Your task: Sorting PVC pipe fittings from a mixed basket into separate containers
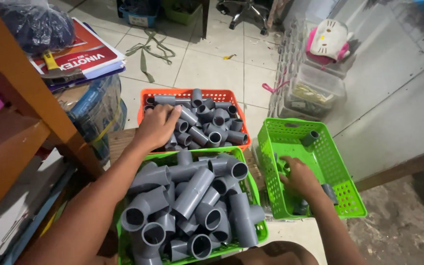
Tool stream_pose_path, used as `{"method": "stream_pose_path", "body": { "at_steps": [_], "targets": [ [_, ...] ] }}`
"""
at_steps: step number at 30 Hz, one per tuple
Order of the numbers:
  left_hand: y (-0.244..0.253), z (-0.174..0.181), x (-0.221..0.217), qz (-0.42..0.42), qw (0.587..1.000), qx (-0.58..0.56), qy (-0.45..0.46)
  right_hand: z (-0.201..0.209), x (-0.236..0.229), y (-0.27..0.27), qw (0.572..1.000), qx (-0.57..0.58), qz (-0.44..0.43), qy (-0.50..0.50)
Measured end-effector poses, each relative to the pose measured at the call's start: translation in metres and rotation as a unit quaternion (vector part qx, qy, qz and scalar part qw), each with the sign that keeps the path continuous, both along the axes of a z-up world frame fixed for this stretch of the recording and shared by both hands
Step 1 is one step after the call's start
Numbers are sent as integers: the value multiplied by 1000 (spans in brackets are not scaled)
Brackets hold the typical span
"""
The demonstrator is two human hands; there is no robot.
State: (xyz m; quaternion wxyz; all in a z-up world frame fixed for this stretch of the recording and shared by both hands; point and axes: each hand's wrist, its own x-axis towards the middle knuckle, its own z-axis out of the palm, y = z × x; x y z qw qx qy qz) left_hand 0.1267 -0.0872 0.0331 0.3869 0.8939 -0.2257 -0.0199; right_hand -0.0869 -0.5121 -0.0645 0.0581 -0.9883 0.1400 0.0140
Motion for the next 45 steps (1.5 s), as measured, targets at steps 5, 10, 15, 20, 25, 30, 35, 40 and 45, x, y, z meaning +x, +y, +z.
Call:
{"method": "stream_pose_path", "body": {
  "at_steps": [5, 10, 15, 20, 25, 30, 35, 40, 45],
  "targets": [
    [-2, -14, 6, -14, 998, 39, -48, 13, 2, 20, 998, 65, 3, -9],
    [-3, -20, 8, -26, 997, 35, -61, -21, 12, -8, 996, 80, 21, -24],
    [0, -18, 4, -19, 998, 11, -54, -21, 13, -11, 994, 104, -23, -17],
    [2, -18, 10, -10, 999, -35, -37, 54, 0, 43, 958, 232, -137, -103],
    [2, -18, 9, -7, 992, -117, -48, 108, 13, 93, 848, 361, -100, -374],
    [4, -11, 5, -19, 986, -164, -37, 130, 61, 170, 839, 435, 10, -327],
    [9, -2, -4, -19, 986, -167, 6, 120, 115, 208, 841, 463, 65, -272],
    [16, 15, -23, -39, 985, -167, 12, 118, 136, 224, 906, 356, 116, -197],
    [9, -1, -9, -31, 993, -106, -51, 124, 136, 227, 928, 304, 169, -130]
  ]
}}
